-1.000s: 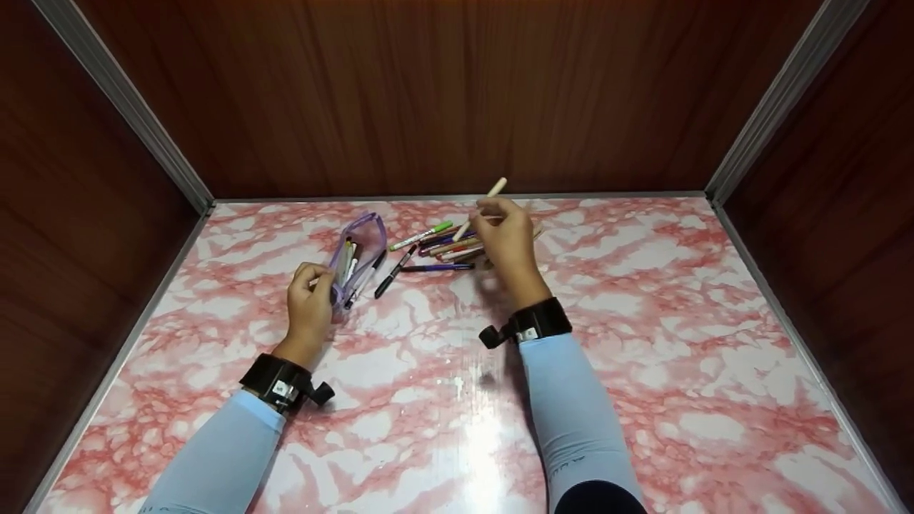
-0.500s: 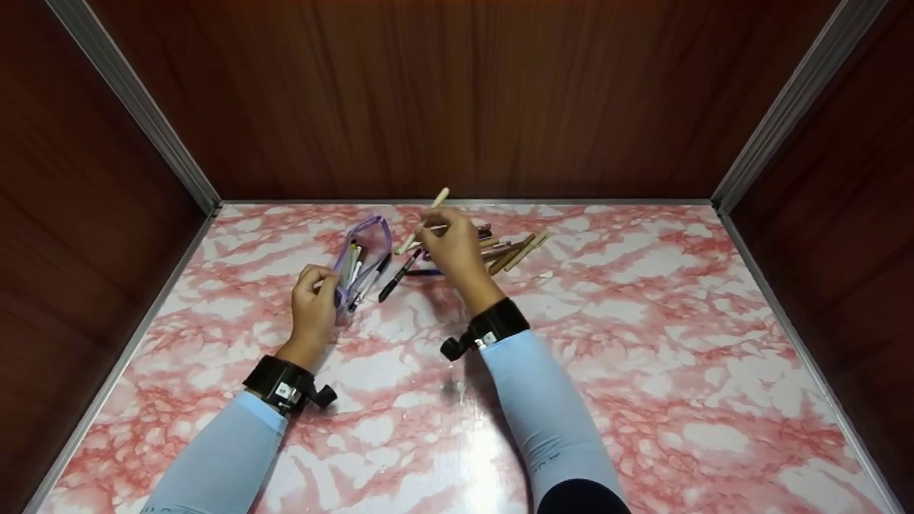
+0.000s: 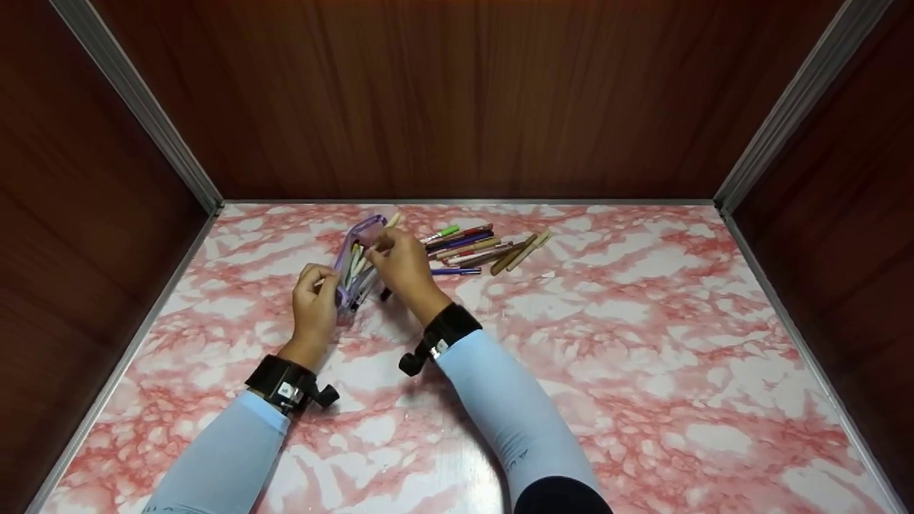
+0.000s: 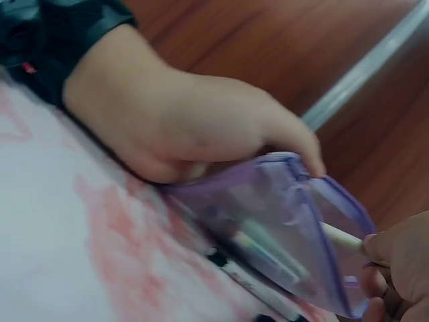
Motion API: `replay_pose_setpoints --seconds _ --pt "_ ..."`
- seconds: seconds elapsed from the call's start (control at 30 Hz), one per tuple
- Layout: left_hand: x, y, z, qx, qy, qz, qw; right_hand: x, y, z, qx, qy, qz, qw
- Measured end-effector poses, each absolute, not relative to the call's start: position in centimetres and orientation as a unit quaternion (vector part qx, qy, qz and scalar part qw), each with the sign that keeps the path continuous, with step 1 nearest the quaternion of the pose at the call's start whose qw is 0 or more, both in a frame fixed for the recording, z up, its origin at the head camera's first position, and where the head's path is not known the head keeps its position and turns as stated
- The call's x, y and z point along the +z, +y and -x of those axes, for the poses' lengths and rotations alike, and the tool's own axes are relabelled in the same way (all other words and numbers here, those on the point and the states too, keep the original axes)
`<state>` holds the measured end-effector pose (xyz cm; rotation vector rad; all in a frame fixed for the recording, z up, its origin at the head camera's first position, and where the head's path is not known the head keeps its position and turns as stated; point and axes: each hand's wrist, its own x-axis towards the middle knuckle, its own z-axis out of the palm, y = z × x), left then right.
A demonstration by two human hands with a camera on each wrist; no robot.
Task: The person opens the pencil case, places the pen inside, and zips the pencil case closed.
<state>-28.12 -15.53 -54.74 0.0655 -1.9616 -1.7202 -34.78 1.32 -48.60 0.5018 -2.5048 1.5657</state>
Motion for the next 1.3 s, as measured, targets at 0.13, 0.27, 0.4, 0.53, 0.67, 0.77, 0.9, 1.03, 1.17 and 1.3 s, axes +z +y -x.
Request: replay_pose_setpoints --seconds 0.13,0.27,0.4,0.53,0.67,0.77,0.9,1.03,1.17,1.3 --pt "-54.7 -15.6 28.1 -0.624 -0.734 -0.025 0.265 -49.1 0.5 34.4 0.489 -0.848 -0.202 0.039" --pt "-54.7 -15.7 28.2 -0.617 -0.739 -0.023 0.269 -49.2 0.2 34.0 0.463 -0.857 -0.227 0.012" --pt "-54.9 -15.8 28.2 -0.616 -0.739 -0.02 0.273 -49.1 0.6 33.8 0.447 -0.86 -0.245 0.012" --pt "-55.0 -15.7 28.3 -0.611 -0.738 -0.012 0.288 -49.1 2.0 34.0 0.451 -0.86 -0.238 0.032" --pt "-54.9 -15.7 28.3 -0.606 -0.74 -0.01 0.292 -49.4 4.5 34.6 0.467 -0.859 -0.205 0.037" --pt "-54.8 -15.6 28.2 -0.602 -0.745 -0.015 0.286 -49.8 6.8 35.0 0.471 -0.863 -0.179 0.032" --pt "-54.8 -15.3 28.2 -0.602 -0.749 -0.016 0.274 -50.1 10.5 35.8 0.486 -0.864 -0.133 0.015" --pt "-54.7 -15.2 28.0 -0.606 -0.75 -0.017 0.264 -49.9 13.8 36.6 0.485 -0.868 -0.096 0.034" --pt "-54.6 -15.4 27.8 -0.625 -0.735 -0.027 0.26 -49.2 16.2 37.4 0.439 -0.892 -0.072 0.081" --pt "-54.6 -15.5 28.0 -0.631 -0.731 -0.026 0.258 -48.4 18.7 38.0 0.425 -0.9 -0.035 0.095"
